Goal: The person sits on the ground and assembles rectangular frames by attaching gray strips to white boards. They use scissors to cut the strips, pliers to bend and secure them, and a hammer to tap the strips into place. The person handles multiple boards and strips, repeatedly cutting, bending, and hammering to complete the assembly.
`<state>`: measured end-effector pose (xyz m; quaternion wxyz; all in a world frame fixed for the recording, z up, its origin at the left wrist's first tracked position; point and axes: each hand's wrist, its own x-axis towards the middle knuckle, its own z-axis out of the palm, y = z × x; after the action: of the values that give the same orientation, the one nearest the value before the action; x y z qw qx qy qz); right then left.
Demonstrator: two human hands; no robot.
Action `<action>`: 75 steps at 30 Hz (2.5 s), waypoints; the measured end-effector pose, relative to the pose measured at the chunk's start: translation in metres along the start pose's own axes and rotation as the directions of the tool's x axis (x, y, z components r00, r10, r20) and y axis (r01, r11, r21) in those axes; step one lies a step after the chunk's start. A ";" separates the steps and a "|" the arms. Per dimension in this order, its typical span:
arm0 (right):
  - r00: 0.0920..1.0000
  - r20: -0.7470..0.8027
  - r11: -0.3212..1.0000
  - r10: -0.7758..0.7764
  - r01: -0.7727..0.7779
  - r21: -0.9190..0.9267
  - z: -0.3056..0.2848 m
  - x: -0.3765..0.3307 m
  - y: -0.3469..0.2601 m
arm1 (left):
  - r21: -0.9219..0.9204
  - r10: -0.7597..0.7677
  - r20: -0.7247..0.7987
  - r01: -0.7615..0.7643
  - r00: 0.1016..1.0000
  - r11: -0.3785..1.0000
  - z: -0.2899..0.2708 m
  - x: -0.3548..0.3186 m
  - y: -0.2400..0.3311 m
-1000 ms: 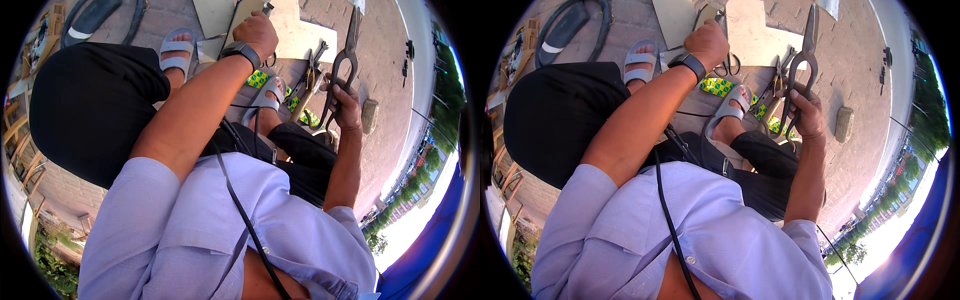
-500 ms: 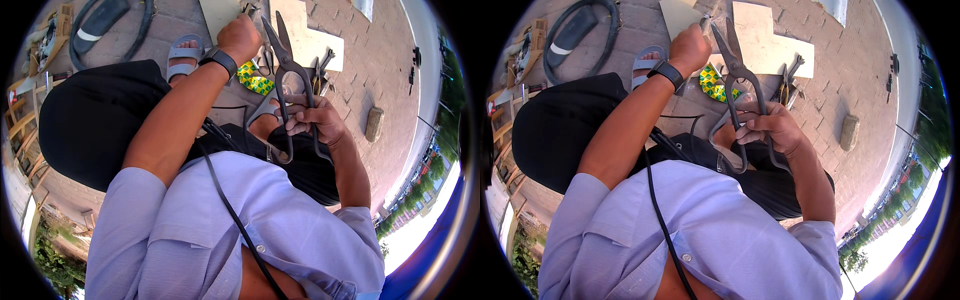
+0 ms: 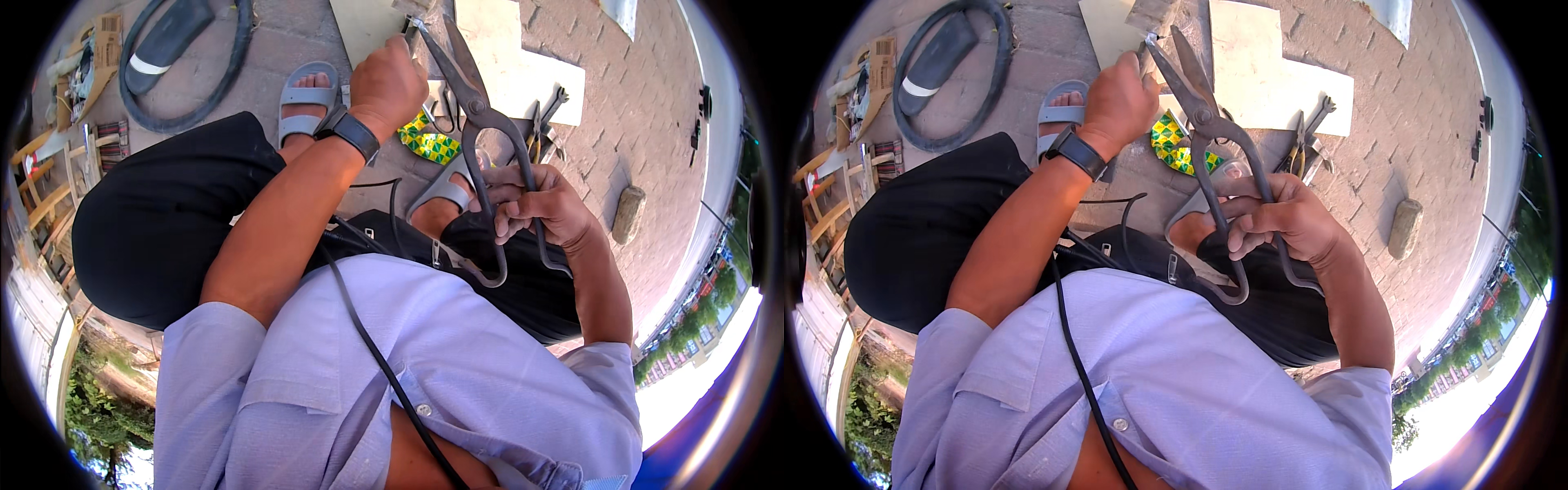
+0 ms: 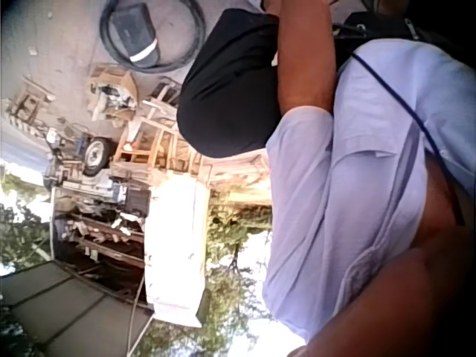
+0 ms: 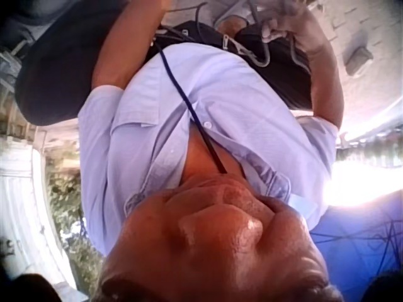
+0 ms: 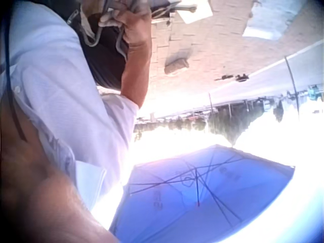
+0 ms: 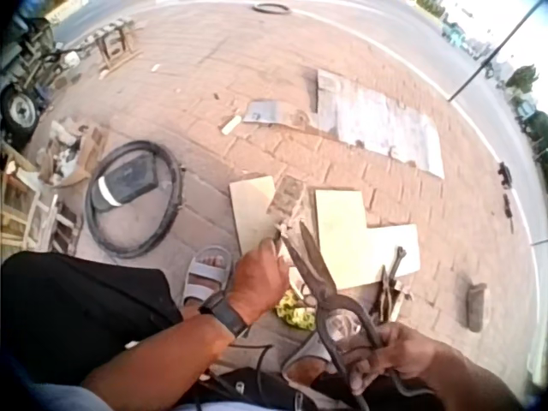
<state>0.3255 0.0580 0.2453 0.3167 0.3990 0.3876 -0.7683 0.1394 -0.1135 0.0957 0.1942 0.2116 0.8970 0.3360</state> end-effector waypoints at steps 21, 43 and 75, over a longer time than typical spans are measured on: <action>0.995 0.097 1.000 -0.019 0.021 -0.018 -0.009 0.035 -0.018 | -0.047 0.004 0.022 -0.003 1.000 0.999 -0.001 -0.002 0.011; 0.932 0.341 0.929 0.125 -0.231 0.290 -0.018 0.063 -0.024 | -0.078 0.042 0.007 -0.041 0.999 0.996 0.002 -0.004 0.013; 0.925 0.273 0.891 0.265 -0.343 0.296 -0.017 0.071 -0.011 | -0.080 0.061 -0.028 -0.064 0.998 0.995 0.007 -0.005 0.016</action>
<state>0.2891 0.0648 0.1819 0.4024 0.4137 0.1436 -0.8039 0.1512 -0.1015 0.1034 0.1805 0.2273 0.8781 0.3804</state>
